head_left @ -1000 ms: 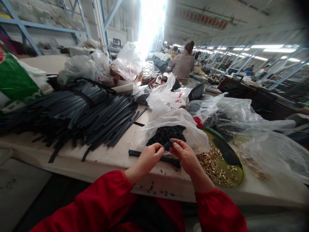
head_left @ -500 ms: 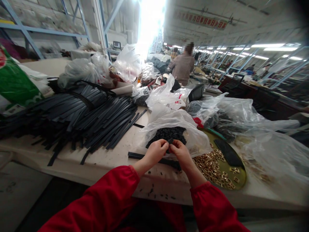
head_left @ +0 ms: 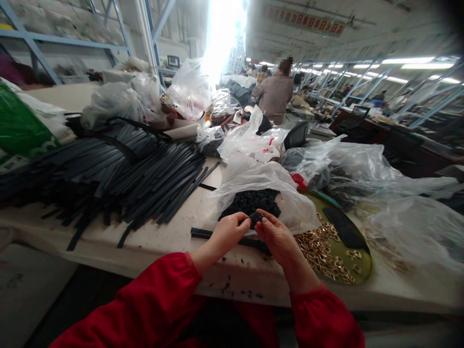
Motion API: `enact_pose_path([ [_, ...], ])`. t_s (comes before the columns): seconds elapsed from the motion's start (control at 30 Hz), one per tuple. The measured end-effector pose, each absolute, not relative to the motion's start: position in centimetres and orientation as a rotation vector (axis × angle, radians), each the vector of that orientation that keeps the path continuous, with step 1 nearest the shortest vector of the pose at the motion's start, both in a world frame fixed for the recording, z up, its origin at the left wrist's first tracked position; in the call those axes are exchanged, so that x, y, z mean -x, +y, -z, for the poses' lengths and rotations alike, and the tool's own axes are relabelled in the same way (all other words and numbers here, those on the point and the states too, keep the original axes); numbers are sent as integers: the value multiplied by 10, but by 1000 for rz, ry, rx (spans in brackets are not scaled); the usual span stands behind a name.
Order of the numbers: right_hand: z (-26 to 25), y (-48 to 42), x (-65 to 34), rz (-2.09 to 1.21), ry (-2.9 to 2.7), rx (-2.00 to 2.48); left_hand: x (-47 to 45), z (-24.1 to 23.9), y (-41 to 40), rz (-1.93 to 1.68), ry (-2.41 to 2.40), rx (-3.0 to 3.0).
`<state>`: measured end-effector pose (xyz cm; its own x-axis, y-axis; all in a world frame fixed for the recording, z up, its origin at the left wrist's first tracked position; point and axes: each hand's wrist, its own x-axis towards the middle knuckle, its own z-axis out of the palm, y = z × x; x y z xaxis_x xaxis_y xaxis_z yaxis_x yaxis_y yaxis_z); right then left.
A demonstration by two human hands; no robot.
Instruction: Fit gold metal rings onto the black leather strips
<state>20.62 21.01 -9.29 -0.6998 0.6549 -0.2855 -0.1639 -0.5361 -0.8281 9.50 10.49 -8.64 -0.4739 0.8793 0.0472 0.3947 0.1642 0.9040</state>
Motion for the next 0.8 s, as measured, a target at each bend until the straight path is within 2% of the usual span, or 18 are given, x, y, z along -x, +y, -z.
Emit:
enact_pose_path([
  [0.3, 90, 193, -214, -2154, -1202, 825, -103, 75, 84, -1236, 2049, -1304],
  [0.57, 91, 182, -221, -2060, -1327, 839, -110, 73, 76, -1032, 2263, -1349],
  [0.8, 95, 178, -227, -1788, -1651, 847, -114, 72, 68, -879, 2293, -1485],
])
